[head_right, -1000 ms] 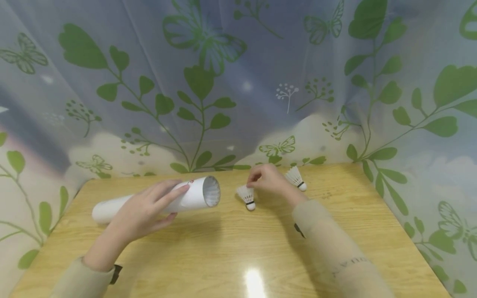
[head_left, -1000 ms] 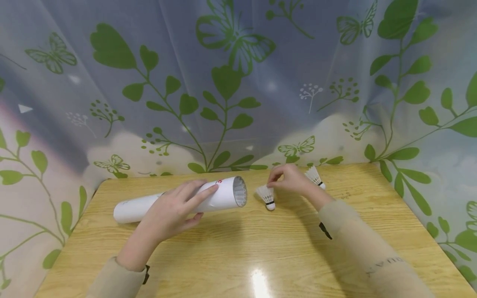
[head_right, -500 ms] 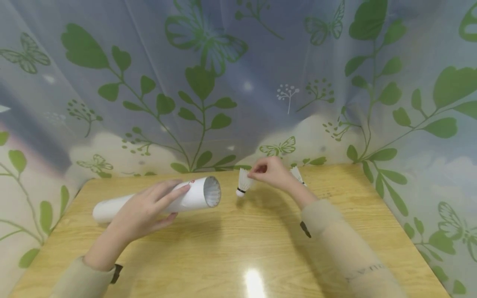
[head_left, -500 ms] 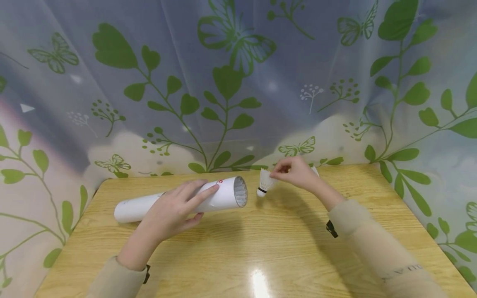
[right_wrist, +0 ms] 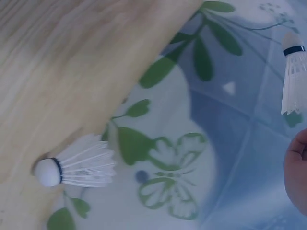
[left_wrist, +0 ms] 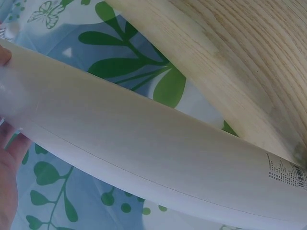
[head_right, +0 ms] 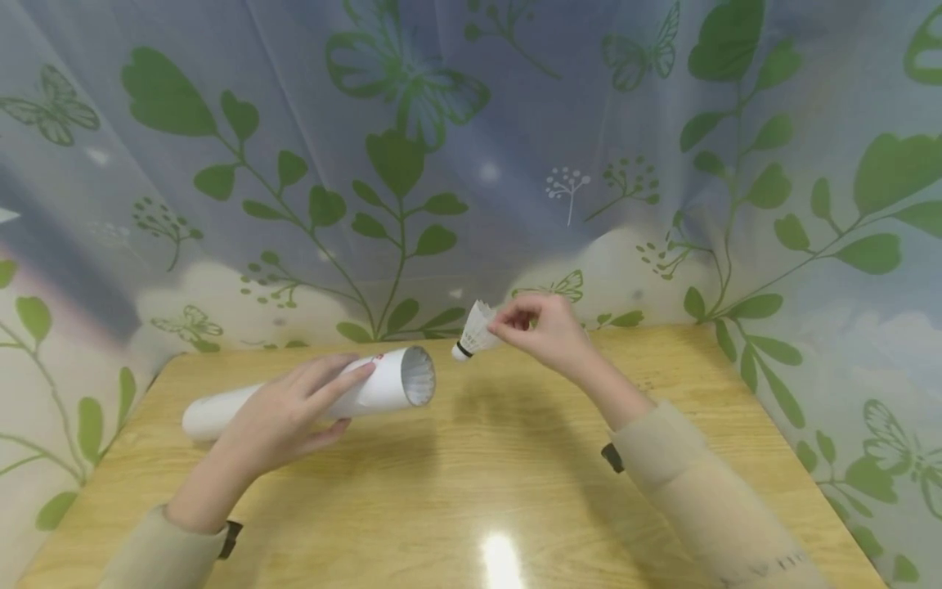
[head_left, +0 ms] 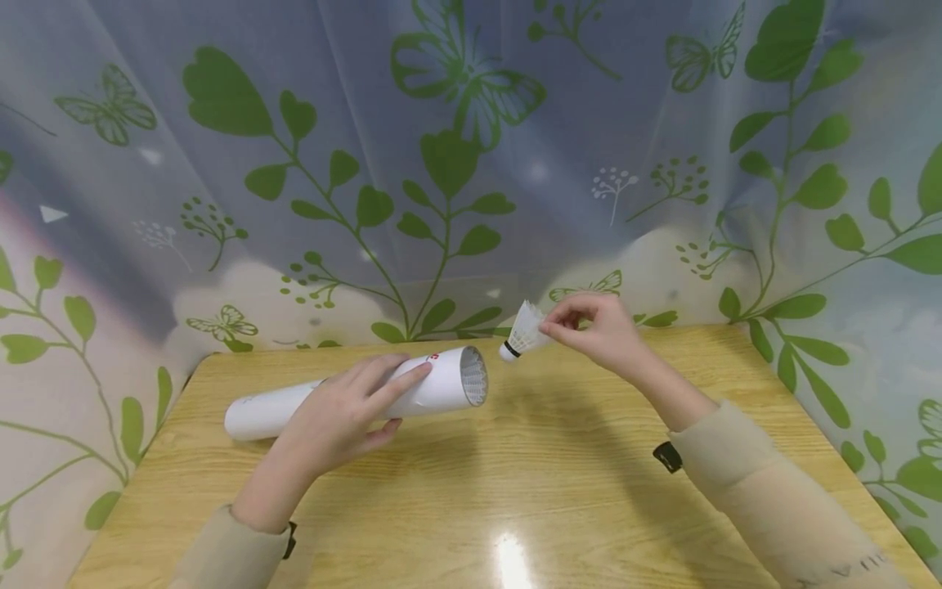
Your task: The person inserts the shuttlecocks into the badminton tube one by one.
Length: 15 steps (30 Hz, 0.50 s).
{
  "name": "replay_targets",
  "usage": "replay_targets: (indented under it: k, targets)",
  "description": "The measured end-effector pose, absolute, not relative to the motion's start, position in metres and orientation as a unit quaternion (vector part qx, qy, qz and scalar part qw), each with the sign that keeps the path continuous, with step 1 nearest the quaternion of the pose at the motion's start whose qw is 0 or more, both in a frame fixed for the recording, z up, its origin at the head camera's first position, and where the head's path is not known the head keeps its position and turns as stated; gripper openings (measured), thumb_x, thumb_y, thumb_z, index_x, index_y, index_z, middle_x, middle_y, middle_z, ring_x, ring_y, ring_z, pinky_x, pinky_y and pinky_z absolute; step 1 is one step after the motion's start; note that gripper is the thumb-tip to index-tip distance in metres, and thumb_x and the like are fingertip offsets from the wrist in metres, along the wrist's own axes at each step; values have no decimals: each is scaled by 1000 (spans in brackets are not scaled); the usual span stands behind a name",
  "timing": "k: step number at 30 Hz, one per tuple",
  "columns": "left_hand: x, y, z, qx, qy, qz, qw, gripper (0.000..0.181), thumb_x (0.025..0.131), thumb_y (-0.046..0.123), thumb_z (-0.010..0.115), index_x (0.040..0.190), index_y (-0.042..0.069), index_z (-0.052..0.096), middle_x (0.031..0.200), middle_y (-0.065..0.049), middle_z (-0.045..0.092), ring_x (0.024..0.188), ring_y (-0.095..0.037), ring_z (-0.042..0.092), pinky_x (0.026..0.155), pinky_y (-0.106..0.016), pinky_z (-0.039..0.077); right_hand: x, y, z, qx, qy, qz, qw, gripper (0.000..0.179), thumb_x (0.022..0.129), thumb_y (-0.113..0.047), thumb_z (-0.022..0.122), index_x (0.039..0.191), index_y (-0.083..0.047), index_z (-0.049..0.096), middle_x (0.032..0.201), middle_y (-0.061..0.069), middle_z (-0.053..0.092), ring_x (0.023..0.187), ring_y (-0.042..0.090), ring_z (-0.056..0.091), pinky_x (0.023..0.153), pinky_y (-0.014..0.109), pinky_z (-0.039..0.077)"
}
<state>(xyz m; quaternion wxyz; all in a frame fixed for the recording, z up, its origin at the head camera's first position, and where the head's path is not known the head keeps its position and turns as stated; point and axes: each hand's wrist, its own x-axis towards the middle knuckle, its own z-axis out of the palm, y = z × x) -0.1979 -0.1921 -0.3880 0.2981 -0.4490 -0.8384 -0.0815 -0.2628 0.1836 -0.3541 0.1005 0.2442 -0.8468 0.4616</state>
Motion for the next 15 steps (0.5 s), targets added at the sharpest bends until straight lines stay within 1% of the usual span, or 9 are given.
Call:
replay_targets:
  k: [3, 7, 11, 15]
  targets:
    - [-198, -192, -388, -448, -838, -79, 301, 92, 72, 11, 92, 155, 16, 53, 131, -14, 67, 103, -31, 74, 78, -42, 68, -254, 181, -347, 262, -831, 474, 126, 1, 91, -1, 80, 91, 0, 79, 85, 8, 71, 76, 6, 59, 70, 16, 52]
    - [-199, -192, -388, -449, -836, -83, 305, 91, 72, 11, 91, 155, 16, 53, 131, -14, 67, 103, -31, 74, 80, -42, 68, -244, 177, -338, 288, -808, 490, 155, 6, 87, 7, 79, 89, 1, 79, 85, 6, 71, 77, 5, 60, 72, 14, 53]
    - [-201, -191, -388, -451, -834, -85, 306, 91, 73, 11, 90, 155, 16, 53, 131, -15, 67, 104, -31, 74, 82, -43, 67, -234, 172, -332, 307, -793, 500, 164, 8, 86, 8, 80, 88, 0, 78, 85, 3, 71, 77, 6, 60, 73, 14, 54]
    - [-202, -190, -387, -452, -834, -84, 304, 91, 73, 11, 90, 155, 16, 52, 131, -15, 67, 105, -32, 73, 85, -43, 67, -225, 166, -330, 331, -780, 502, 171, 11, 85, 8, 81, 87, -2, 78, 85, 4, 72, 77, 7, 60, 73, 16, 54]
